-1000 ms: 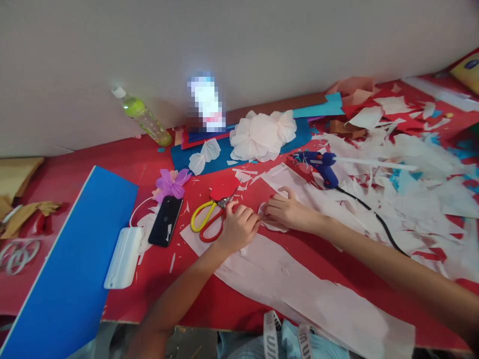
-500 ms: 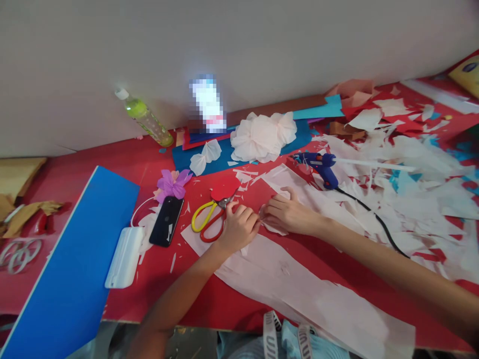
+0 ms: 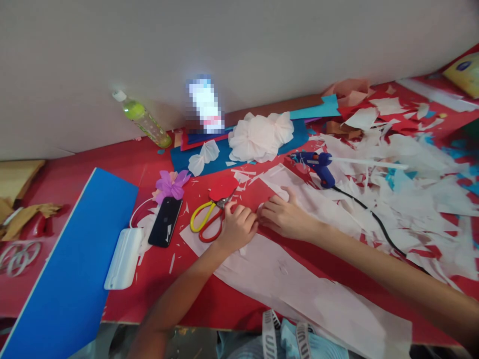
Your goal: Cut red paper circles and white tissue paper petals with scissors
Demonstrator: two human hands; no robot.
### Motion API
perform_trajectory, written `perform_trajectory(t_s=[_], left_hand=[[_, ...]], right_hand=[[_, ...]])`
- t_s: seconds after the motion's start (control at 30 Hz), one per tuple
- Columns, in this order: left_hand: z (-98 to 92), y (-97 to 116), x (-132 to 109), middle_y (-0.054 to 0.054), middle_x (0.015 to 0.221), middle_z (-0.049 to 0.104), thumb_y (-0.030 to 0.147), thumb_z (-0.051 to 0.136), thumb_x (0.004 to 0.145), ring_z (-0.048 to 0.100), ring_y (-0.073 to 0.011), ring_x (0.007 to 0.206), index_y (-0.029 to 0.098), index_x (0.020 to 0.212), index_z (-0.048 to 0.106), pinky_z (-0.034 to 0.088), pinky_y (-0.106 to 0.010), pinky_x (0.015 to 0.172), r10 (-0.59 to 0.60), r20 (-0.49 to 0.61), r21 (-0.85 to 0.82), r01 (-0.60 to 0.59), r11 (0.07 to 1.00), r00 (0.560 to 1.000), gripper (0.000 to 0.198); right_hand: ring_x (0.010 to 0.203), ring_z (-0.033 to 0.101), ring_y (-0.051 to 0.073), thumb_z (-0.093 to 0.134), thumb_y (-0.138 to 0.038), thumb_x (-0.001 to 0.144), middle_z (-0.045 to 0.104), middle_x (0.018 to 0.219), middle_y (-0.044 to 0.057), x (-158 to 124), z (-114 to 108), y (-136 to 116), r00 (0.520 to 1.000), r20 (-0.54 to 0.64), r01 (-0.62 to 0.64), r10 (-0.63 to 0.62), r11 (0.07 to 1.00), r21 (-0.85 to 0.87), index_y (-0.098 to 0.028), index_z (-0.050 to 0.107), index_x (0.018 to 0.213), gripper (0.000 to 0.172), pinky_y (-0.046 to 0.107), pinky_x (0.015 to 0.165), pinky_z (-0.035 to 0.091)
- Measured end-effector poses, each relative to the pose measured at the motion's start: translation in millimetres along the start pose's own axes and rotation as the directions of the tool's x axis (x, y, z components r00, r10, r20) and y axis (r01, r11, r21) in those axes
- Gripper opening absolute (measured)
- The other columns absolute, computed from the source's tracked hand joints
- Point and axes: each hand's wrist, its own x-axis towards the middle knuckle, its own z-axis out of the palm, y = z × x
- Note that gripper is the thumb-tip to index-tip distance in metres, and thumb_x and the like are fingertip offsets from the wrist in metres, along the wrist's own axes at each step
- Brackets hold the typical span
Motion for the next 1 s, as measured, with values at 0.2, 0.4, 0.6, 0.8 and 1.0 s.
perform_trajectory(t_s=[0.2,0.4,0.6,0.8,1.0], left_hand=[[-0.8,0.6,1.1,-0.001,0.072,0.058,0.022,0.045,0.086,0.049,-0.0162,0.078,0.018,0.074,0.055,0.031,-0.042,0.093,0.003,-0.003,-0.006,-0.003,1.0,1.0,0.016],[-0.8,0.3,0.9,-0.001,0.072,0.058,0.022,0.045,0.086,0.049,-0.0162,0.078,0.018,0.074,0.055,0.03,-0.042,0.093,0.01,-0.007,0.0,-0.01,1.0,1.0,0.016],[-0.6,0.3,0.5,-0.001,0.074,0.059,0.022,0.045,0.087,0.05,-0.0161,0.078,0.018,0.075,0.055,0.03,-0.042,0.094,0.014,-0.007,-0.001,-0.014,1.0,1.0,0.016],[-1.0,0.5,0.2,-0.001,0.076,0.06,0.021,0.045,0.087,0.05,-0.0159,0.079,0.018,0.076,0.055,0.03,-0.042,0.093,0.013,-0.002,0.002,-0.013,1.0,1.0,0.015],[-1.3,0.3,0.5,-0.001,0.077,0.061,0.021,0.045,0.087,0.051,-0.0159,0.08,0.019,0.078,0.056,0.029,-0.042,0.094,0.018,-0.002,0.005,-0.018,1.0,1.0,0.014]], right_hand=[[0.08,0.048,0.016,0.05,-0.025,0.088,0.062,0.078,0.001,-1.9,9.7,3.7,0.998,-0.016,-0.053,0.054,0.996,0.067,-0.019,0.059,0.082,0.013,0.046,0.095,0.012],[0.08,0.049,0.017,0.048,-0.024,0.089,0.062,0.076,0.001,-2.5,14.4,6.3,1.0,-0.015,-0.007,0.008,0.998,0.057,-0.019,0.06,0.081,0.015,0.048,0.096,0.012],[0.078,0.046,0.017,0.04,-0.022,0.093,0.06,0.075,0.002,-7.4,6.3,12.1,0.998,-0.011,0.064,-0.065,0.993,-0.094,-0.018,0.059,0.083,0.022,0.046,0.093,0.017],[0.077,0.045,0.017,0.036,-0.013,0.093,0.058,0.076,0.003,-16.7,3.4,15.9,0.986,0.009,0.166,-0.169,0.956,-0.241,-0.016,0.059,0.082,0.026,0.049,0.093,0.02],[0.078,0.047,0.018,0.037,-0.015,0.093,0.059,0.077,0.004,-22.4,1.7,17.8,0.987,-0.001,0.157,-0.162,0.959,-0.235,-0.014,0.061,0.089,0.024,0.05,0.093,0.021]])
